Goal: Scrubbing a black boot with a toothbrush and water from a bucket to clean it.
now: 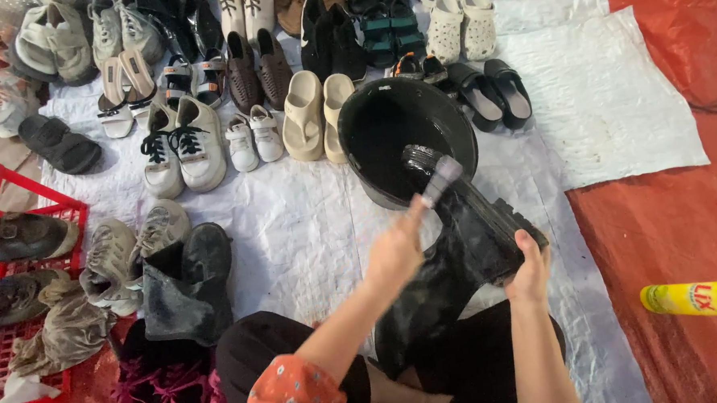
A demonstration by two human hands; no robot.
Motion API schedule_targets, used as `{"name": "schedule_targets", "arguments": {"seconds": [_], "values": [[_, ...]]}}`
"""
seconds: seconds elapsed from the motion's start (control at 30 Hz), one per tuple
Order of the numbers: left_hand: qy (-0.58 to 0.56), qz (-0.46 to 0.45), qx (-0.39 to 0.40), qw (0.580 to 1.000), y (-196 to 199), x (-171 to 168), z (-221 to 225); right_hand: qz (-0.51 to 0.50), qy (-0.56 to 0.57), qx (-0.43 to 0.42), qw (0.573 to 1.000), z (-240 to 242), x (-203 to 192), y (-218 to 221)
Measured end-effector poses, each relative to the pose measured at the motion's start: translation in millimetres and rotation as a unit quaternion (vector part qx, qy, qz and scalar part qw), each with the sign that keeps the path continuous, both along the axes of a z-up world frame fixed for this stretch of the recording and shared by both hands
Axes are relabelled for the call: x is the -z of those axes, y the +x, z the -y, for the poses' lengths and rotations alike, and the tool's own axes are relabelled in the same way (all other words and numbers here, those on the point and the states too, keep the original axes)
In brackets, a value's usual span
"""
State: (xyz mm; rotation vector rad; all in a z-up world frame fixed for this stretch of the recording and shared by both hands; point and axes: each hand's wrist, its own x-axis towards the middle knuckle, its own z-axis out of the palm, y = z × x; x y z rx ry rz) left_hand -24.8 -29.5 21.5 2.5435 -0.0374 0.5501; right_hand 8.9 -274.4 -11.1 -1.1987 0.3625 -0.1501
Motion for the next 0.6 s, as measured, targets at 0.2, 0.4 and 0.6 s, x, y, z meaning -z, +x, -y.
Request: {"name": "schedule_targets", "arguments": {"seconds": [0.2, 0.4, 0.6], "values": [[0.023, 0.044, -0.042, 0.998, 14.9, 27.3, -17.5, 0.024, 0.003, 0.016, 1.0, -4.9, 0.2, -0.9], [-0.006, 0.025, -0.045, 0.999, 18.6, 28.4, 0.6, 0.002, -0.036, -0.001, 0.999, 2.0, -1.0, 5.4], [0.107, -0.014, -0.002, 0.994, -0.8, 41.8, 0.3, -0.022, -0.05, 0.003, 0.999, -0.6, -7.9, 4.1]]}}
